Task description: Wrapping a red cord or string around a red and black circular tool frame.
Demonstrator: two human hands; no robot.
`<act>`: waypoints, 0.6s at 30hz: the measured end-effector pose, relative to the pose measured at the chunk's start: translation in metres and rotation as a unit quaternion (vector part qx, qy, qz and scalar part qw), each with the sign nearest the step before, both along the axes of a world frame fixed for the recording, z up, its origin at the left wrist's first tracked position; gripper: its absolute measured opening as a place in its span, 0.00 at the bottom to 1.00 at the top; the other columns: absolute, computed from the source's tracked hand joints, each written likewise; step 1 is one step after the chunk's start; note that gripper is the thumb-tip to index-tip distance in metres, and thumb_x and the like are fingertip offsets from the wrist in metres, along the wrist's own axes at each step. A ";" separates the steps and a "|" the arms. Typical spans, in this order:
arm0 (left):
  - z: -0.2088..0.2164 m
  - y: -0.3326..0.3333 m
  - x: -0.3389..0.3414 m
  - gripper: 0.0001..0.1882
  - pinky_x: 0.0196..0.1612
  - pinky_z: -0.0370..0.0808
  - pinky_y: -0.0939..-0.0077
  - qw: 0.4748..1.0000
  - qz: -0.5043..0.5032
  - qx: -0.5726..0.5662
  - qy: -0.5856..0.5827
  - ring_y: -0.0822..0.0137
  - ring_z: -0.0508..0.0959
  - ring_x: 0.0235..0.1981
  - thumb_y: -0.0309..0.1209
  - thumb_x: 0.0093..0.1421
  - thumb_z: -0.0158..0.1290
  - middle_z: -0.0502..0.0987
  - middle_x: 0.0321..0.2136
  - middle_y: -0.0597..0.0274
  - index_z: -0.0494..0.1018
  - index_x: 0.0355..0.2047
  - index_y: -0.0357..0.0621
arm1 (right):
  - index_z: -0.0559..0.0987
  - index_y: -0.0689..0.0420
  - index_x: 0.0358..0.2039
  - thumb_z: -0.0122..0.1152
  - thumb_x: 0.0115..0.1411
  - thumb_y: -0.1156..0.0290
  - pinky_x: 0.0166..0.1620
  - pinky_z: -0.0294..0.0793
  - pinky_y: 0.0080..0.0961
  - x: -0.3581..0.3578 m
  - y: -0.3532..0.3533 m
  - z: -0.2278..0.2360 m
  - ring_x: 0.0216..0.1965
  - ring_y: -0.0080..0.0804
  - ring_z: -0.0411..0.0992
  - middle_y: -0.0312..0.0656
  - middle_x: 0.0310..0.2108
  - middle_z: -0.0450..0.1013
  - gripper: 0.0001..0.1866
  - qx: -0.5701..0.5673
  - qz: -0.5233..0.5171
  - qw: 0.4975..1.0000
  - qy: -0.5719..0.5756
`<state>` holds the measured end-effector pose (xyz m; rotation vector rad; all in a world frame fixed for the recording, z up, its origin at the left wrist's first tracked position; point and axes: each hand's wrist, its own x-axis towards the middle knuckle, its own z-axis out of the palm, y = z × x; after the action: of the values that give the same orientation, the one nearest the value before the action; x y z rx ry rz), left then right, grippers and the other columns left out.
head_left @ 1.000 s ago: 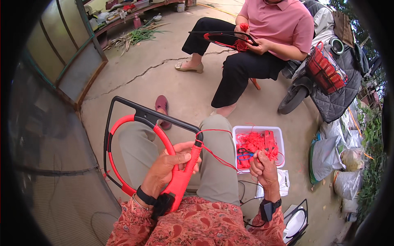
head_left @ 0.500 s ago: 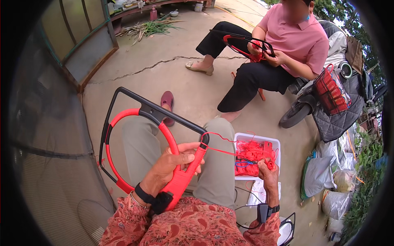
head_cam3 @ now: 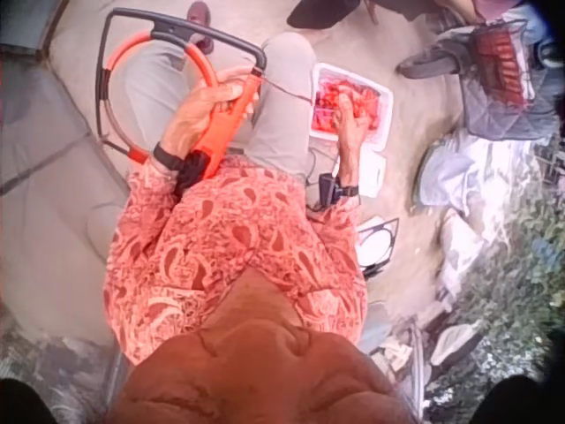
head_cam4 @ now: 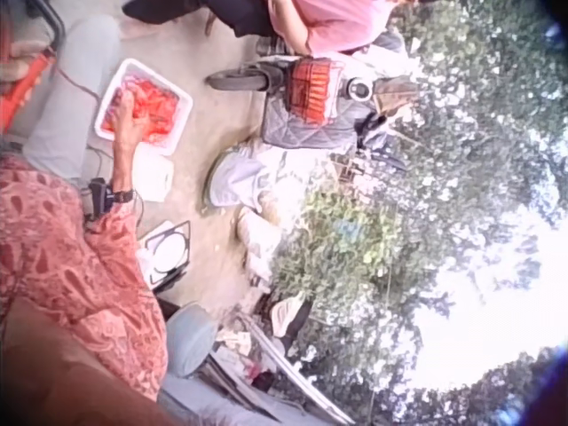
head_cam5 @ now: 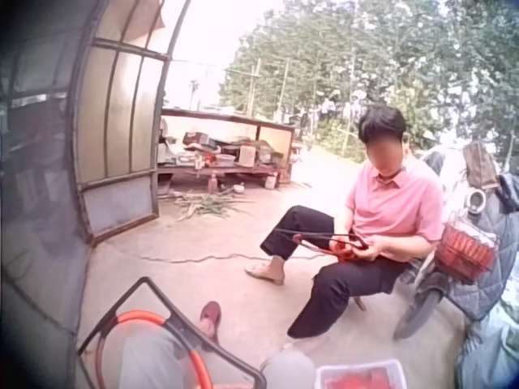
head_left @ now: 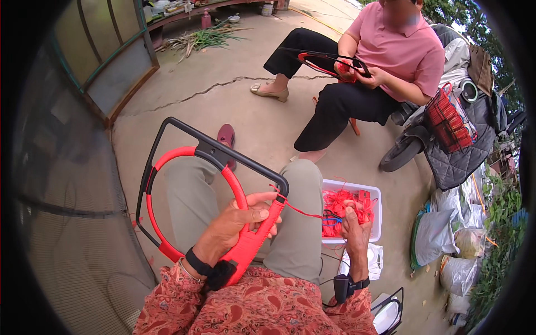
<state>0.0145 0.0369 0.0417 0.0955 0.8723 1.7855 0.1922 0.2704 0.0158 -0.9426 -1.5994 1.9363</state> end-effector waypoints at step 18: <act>-0.022 -0.004 -0.004 0.25 0.31 0.80 0.70 0.999 0.013 0.043 -0.016 0.59 0.80 0.27 0.24 0.56 0.54 0.76 0.33 0.46 0.62 0.53 0.32 | 0.74 0.57 0.38 0.55 0.63 0.70 0.14 0.45 0.14 0.036 0.022 -0.004 0.11 0.11 0.47 0.22 0.13 0.51 0.06 0.039 -0.046 0.996 -0.066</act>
<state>0.0107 0.0329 0.0196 0.1113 0.7778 1.8448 0.2282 0.2921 0.0117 -1.1119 -1.6603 1.7689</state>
